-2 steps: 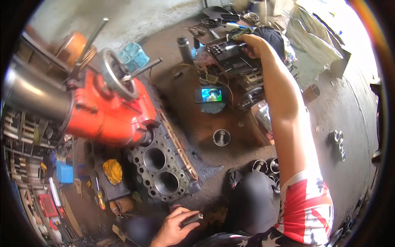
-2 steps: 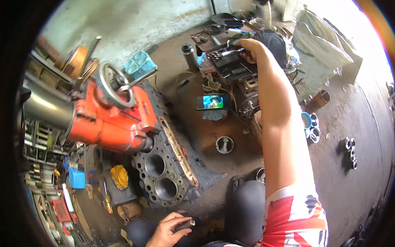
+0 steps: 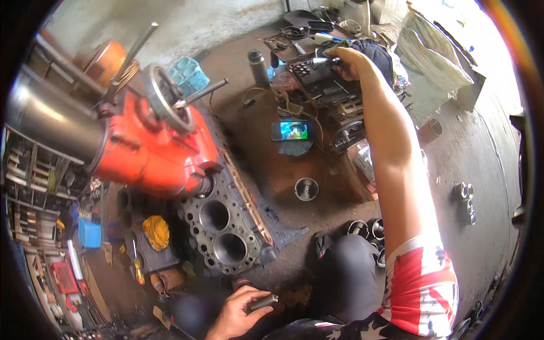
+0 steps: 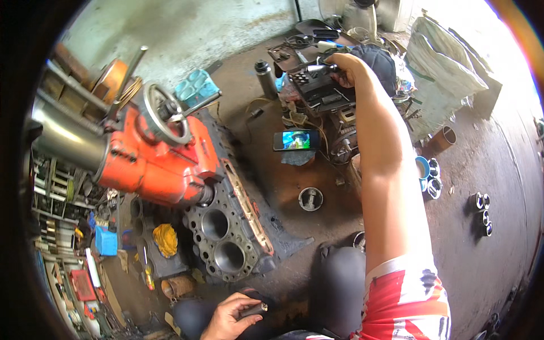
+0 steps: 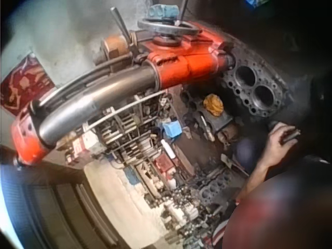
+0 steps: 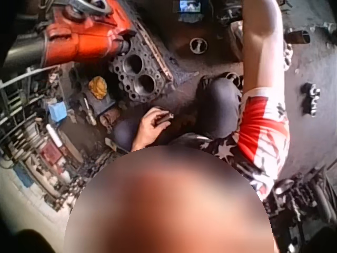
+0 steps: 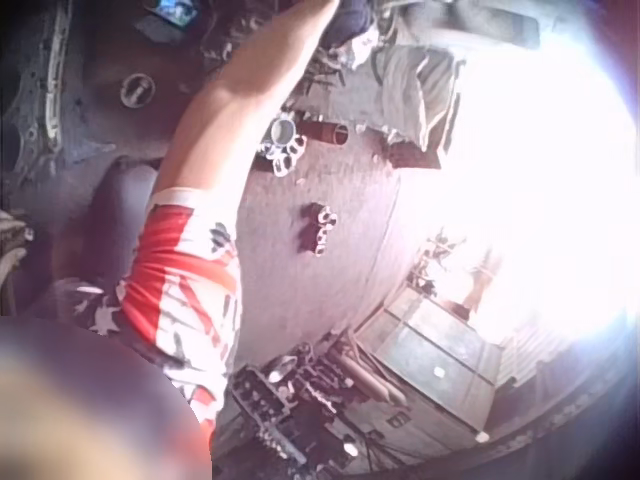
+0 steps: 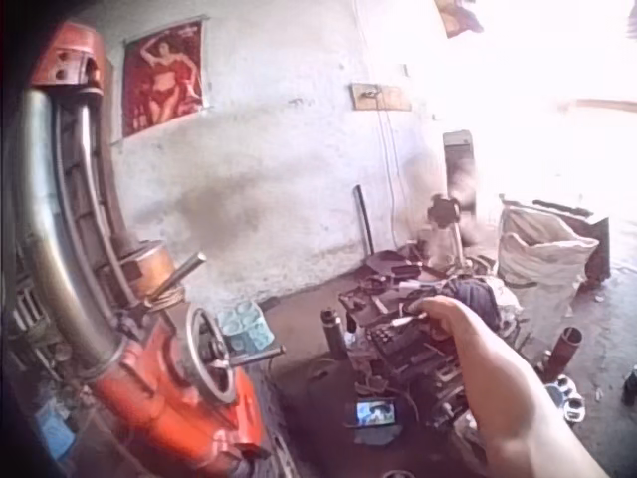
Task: The person sits on the floor and installs small metal parts into an engine block using a red hydraulic press. They wipe a component with a yellow cloth, insert it into the press, and then walk to a bench grinder to smooth a small metal piece.
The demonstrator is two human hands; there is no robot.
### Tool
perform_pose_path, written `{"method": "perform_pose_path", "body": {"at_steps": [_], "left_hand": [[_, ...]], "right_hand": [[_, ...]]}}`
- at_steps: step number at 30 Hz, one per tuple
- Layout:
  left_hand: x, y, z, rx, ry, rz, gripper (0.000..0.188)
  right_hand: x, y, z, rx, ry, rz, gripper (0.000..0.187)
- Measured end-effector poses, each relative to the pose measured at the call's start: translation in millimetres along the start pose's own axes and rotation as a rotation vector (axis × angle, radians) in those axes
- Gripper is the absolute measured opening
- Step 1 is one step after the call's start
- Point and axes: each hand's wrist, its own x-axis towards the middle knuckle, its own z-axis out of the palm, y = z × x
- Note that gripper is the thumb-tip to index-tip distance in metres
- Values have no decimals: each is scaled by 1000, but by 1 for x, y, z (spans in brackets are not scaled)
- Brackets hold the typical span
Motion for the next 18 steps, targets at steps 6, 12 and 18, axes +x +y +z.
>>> {"method": "perform_pose_path", "body": {"at_steps": [6,12,18], "left_hand": [[-34,-23,0,-385,91,-92,31],[-6,14,-69,-16,394,243,35],[64,56,-129,-267,480,627,36]], "right_hand": [[-63,23,42,447,-161,-309,26],[-224,70,78,-37,133,-828,94],[-361,126,118,636,-377,-611,26]]}}
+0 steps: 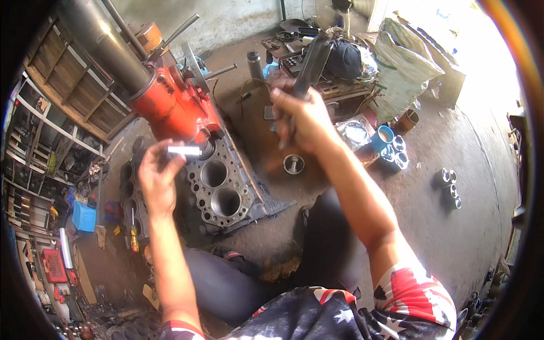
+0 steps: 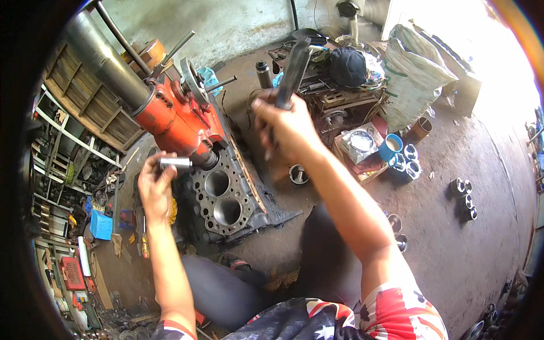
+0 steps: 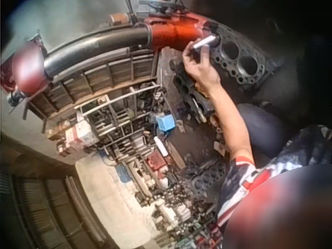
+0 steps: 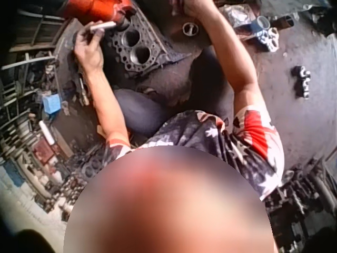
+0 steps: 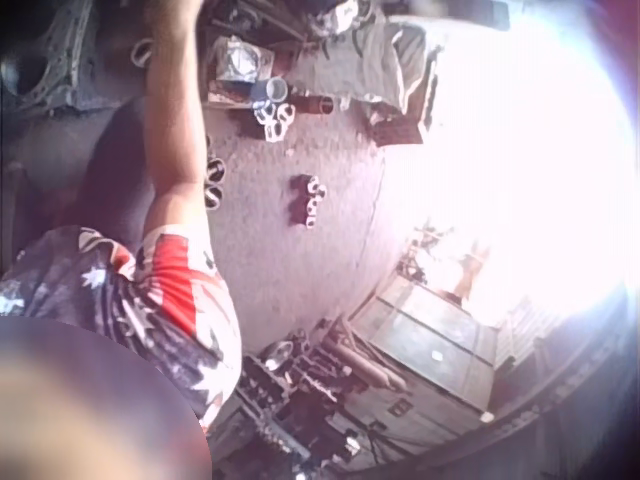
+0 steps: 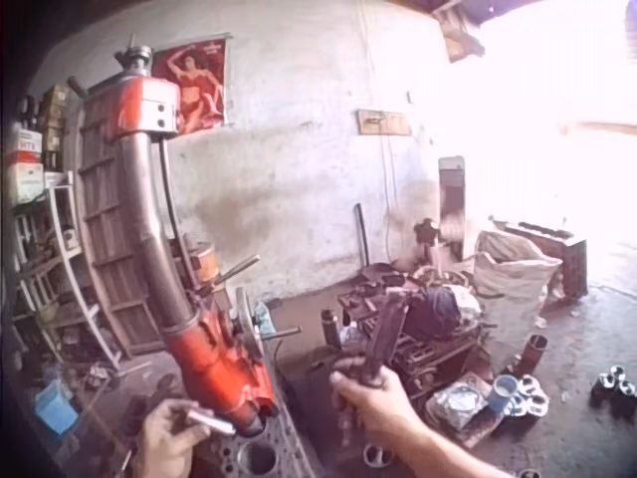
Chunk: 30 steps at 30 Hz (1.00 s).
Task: The person sits on the floor and installs small metal parts into an engine block using a red hydraulic press. They wipe a component with a yellow cloth, insert it into the press, and then walk to a bench grinder to smooth a small metal piece.
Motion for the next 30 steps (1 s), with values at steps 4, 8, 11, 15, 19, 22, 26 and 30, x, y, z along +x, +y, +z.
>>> {"method": "perform_pose_path", "body": {"at_steps": [4,8,11,15,19,22,26,30], "left_hand": [[-4,-28,26,-560,27,-160,30],[-26,-43,39,-368,38,-321,33],[-30,-44,43,-254,33,-257,35],[-35,-38,44,-306,69,-309,33],[-34,-36,46,-273,51,-302,31],[-32,-38,48,-176,21,-251,31],[-32,-40,53,-76,-19,-206,32],[-32,-44,56,-9,-35,-208,33]], "right_hand": [[-62,39,34,-15,-96,200,19],[-87,81,52,26,-170,337,19],[-90,100,54,-28,-173,379,20],[-90,112,52,-109,-176,387,20],[-89,120,53,-149,-141,425,19],[-87,125,53,-138,-155,418,20],[-83,126,52,-104,-143,386,24],[-79,119,48,-92,-104,338,24]]}}
